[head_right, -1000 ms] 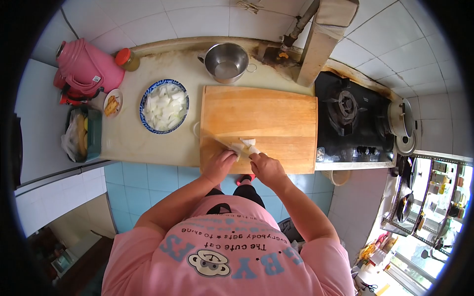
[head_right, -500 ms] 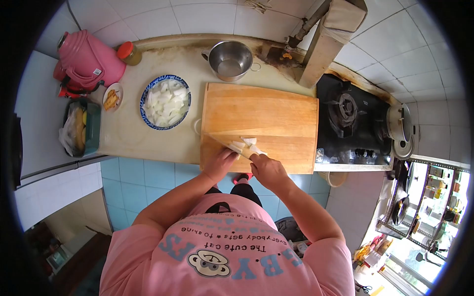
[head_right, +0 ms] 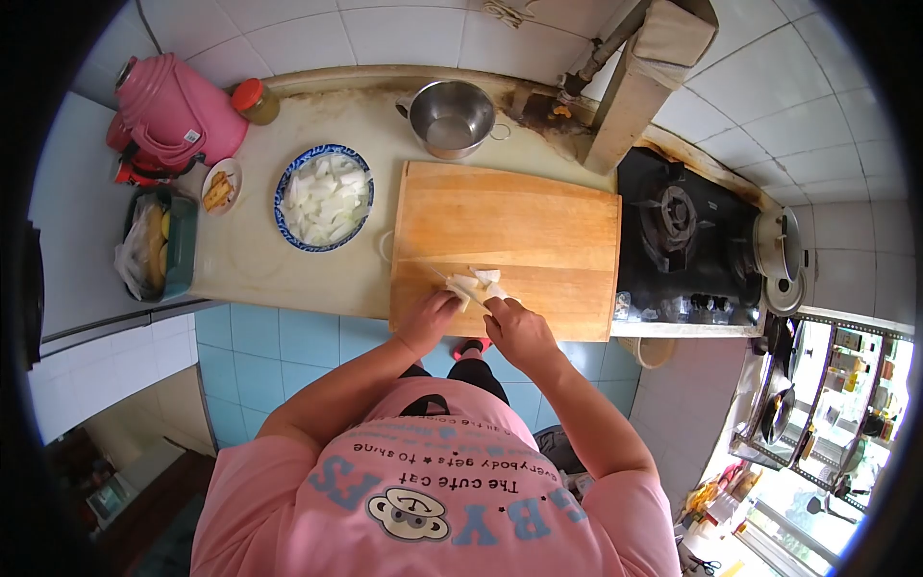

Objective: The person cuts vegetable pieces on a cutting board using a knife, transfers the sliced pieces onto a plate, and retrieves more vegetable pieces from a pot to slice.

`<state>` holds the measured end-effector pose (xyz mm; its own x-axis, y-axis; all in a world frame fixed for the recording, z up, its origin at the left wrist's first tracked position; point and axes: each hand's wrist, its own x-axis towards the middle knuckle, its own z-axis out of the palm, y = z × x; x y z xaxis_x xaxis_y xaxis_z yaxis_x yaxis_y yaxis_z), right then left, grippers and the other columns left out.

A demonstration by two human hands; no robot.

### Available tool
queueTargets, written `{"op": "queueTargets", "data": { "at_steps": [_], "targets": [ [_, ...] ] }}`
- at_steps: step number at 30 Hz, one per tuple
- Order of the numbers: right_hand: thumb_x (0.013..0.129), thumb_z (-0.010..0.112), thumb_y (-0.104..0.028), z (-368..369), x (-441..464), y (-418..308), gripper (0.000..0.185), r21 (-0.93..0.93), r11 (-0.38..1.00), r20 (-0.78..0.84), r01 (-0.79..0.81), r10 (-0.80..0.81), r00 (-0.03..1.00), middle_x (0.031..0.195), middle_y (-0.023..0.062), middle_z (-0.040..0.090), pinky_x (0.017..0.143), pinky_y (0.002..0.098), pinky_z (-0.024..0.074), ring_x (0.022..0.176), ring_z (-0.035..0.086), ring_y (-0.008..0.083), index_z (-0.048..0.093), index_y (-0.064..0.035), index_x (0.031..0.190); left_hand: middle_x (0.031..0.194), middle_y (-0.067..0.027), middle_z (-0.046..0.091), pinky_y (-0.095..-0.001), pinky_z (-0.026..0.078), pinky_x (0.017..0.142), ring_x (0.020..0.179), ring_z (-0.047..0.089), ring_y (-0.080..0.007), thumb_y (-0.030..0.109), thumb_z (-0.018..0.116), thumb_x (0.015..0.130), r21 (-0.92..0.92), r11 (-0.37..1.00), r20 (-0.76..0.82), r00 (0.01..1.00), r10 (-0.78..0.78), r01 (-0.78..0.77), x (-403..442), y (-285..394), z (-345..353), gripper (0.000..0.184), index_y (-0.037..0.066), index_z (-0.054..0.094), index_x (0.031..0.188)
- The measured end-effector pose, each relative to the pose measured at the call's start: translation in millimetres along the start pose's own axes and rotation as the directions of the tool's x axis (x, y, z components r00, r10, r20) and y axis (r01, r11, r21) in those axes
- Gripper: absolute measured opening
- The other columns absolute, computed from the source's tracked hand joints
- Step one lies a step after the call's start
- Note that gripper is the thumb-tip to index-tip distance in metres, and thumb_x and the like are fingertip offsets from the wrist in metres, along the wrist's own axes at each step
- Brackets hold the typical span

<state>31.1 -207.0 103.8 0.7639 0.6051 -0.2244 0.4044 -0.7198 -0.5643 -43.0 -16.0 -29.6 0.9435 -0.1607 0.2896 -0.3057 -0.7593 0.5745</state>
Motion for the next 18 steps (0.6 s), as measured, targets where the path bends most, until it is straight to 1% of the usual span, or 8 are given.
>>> {"op": "queueTargets", "data": {
  "at_steps": [1,2,4,8,11,13,16,18],
  "targets": [
    [0.094,0.061,-0.018,-6,-1,-4,0.020,-0.023,1.000,0.040,-0.009,0.010,0.999,0.088,0.0180,0.066,0.065,0.0476,0.0552,0.074,0.066,0.0387,0.059,-0.0052,0.108,0.112,-0.0083,0.062,-0.0382,0.053,0.089,0.104,0.060,-0.0277,0.012,0.056,0.087,0.022,1.000,-0.010,1.000,0.010,-0.010,-1,-1,4,0.028,0.005,0.065,0.113],
    [0.094,0.061,-0.018,-10,-2,-6,0.020,-0.023,1.000,0.040,-0.012,0.013,0.999,0.088,0.0180,0.066,0.065,0.0476,0.0552,0.074,0.066,0.0387,0.059,-0.0052,0.108,0.112,-0.0083,0.062,-0.0382,0.053,0.089,0.104,0.060,-0.0277,0.012,0.056,0.087,0.020,1.000,-0.009,1.000,0.011,-0.011,-3,-3,7,0.028,0.005,0.065,0.113],
    [0.094,0.061,-0.018,-14,-1,-9,0.017,-0.063,0.998,0.100,0.017,-0.011,0.995,0.085,0.0189,0.066,0.067,0.0469,0.0551,0.076,0.066,0.0381,0.059,-0.0047,0.105,0.115,-0.0087,0.062,-0.0376,0.053,0.091,0.108,0.061,-0.0274,0.012,0.056,0.087,0.027,0.999,-0.018,0.999,0.026,-0.026,-3,-5,8,0.029,0.005,0.065,0.114],
    [0.093,0.060,-0.017,-2,5,-4,0.016,-0.069,0.997,0.109,0.017,-0.010,0.994,0.083,0.0198,0.065,0.068,0.0471,0.0549,0.076,0.066,0.0383,0.058,-0.0041,0.102,0.117,-0.0088,0.062,-0.0371,0.054,0.092,0.110,0.061,-0.0273,0.012,0.056,0.088,-0.012,1.000,0.011,1.000,-0.021,0.021,-4,-2,6,0.030,0.005,0.065,0.116],
    [0.093,0.059,-0.016,10,13,-1,0.016,-0.057,0.998,0.100,0.019,-0.014,0.995,0.082,0.0203,0.065,0.069,0.0482,0.0546,0.077,0.066,0.0392,0.057,-0.0037,0.102,0.113,-0.0086,0.062,-0.0375,0.054,0.090,0.106,0.061,-0.0275,0.012,0.055,0.088,0.003,1.000,-0.007,1.000,-0.022,0.022,-3,1,2,0.029,0.006,0.066,0.115],
    [0.094,0.060,-0.017,23,19,6,0.018,-0.036,0.999,0.074,0.011,-0.009,0.997,0.085,0.0208,0.066,0.069,0.0488,0.0544,0.078,0.066,0.0401,0.057,-0.0033,0.105,0.108,-0.0080,0.061,-0.0382,0.053,0.086,0.100,0.061,-0.0278,0.012,0.055,0.088,-0.015,0.999,0.023,0.999,-0.044,0.044,-2,0,2,0.027,0.007,0.066,0.112],
    [0.094,0.060,-0.018,34,13,11,0.020,-0.011,1.000,0.021,-0.002,0.003,1.000,0.089,0.0206,0.066,0.069,0.0494,0.0541,0.079,0.066,0.0406,0.056,-0.0036,0.107,0.105,-0.0077,0.059,-0.0387,0.053,0.083,0.097,0.061,-0.0282,0.012,0.055,0.087,-0.059,0.997,0.016,0.999,-0.049,0.049,-2,0,-1,0.023,0.007,0.066,0.108],
    [0.094,0.061,-0.018,35,12,15,0.021,0.000,1.000,0.012,-0.012,0.012,1.000,0.090,0.0202,0.066,0.069,0.0494,0.0541,0.079,0.066,0.0407,0.057,-0.0038,0.108,0.105,-0.0076,0.059,-0.0386,0.053,0.084,0.097,0.061,-0.0282,0.011,0.056,0.087,-0.068,0.997,0.009,0.999,-0.035,0.035,-1,0,-1,0.023,0.007,0.065,0.107]
  ]
}}
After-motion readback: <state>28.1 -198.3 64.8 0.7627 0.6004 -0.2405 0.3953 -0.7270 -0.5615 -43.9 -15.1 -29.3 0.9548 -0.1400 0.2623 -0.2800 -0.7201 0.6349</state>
